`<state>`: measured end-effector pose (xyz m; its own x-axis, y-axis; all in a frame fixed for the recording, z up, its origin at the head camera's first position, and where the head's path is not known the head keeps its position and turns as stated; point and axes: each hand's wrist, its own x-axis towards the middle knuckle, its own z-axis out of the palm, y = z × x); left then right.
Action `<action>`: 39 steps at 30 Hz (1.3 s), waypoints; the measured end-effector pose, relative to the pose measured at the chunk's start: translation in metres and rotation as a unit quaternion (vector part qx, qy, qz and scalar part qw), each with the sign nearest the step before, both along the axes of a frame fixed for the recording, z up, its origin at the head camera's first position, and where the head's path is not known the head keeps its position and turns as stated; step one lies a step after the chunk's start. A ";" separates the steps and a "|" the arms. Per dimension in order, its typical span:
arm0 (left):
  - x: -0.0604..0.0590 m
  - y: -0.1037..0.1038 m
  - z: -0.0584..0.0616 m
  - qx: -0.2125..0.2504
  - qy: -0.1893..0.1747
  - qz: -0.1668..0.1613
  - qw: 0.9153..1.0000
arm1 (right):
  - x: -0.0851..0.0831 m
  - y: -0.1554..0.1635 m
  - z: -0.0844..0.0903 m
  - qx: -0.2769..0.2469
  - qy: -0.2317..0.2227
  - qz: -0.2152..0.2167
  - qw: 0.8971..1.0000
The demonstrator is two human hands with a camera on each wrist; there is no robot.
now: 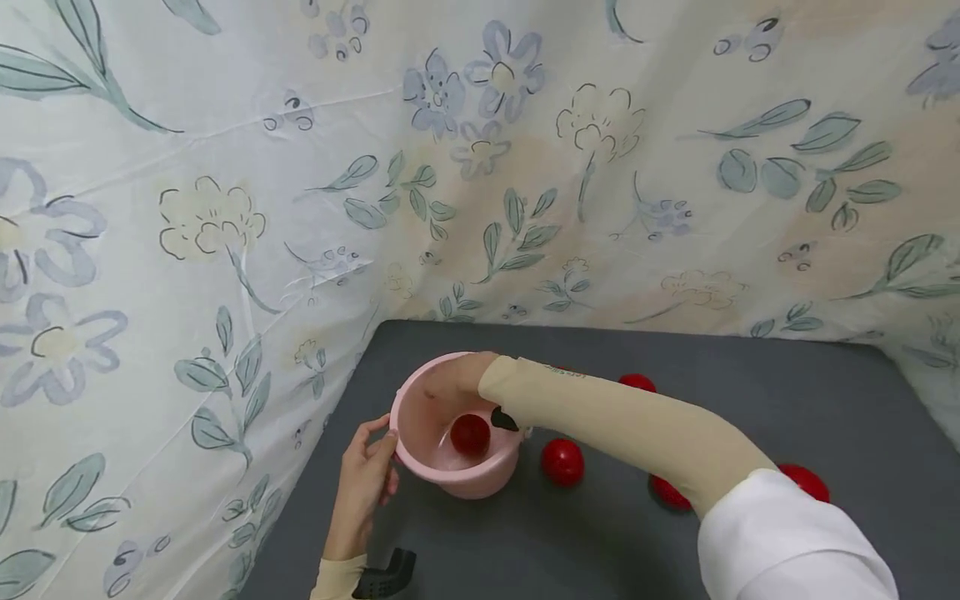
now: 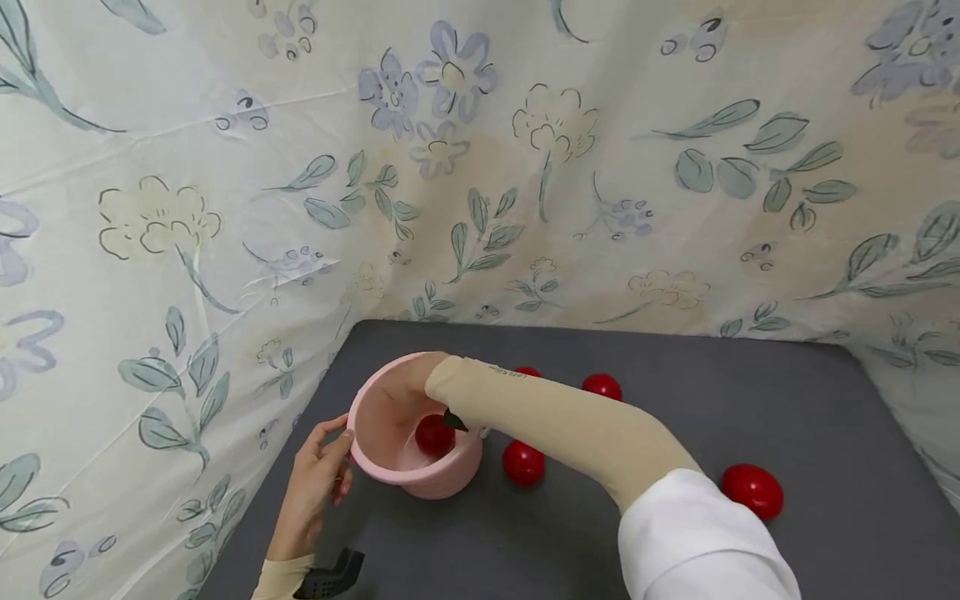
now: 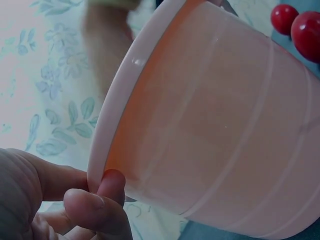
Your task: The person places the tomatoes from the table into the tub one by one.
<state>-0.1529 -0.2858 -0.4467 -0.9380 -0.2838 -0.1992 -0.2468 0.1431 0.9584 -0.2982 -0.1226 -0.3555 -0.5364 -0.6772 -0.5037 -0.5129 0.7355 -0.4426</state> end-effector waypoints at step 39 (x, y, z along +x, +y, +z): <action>0.003 0.015 0.000 -0.025 -0.044 0.019 0.999 | -0.002 0.312 -0.004 -0.078 0.283 -0.175 0.940</action>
<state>-0.1499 -0.2709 -0.4466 -0.9053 -0.3316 -0.2654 -0.3367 0.1796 0.9243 -0.3000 0.1896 -0.3597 -0.8918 -0.4520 0.0209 -0.4383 0.8515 -0.2880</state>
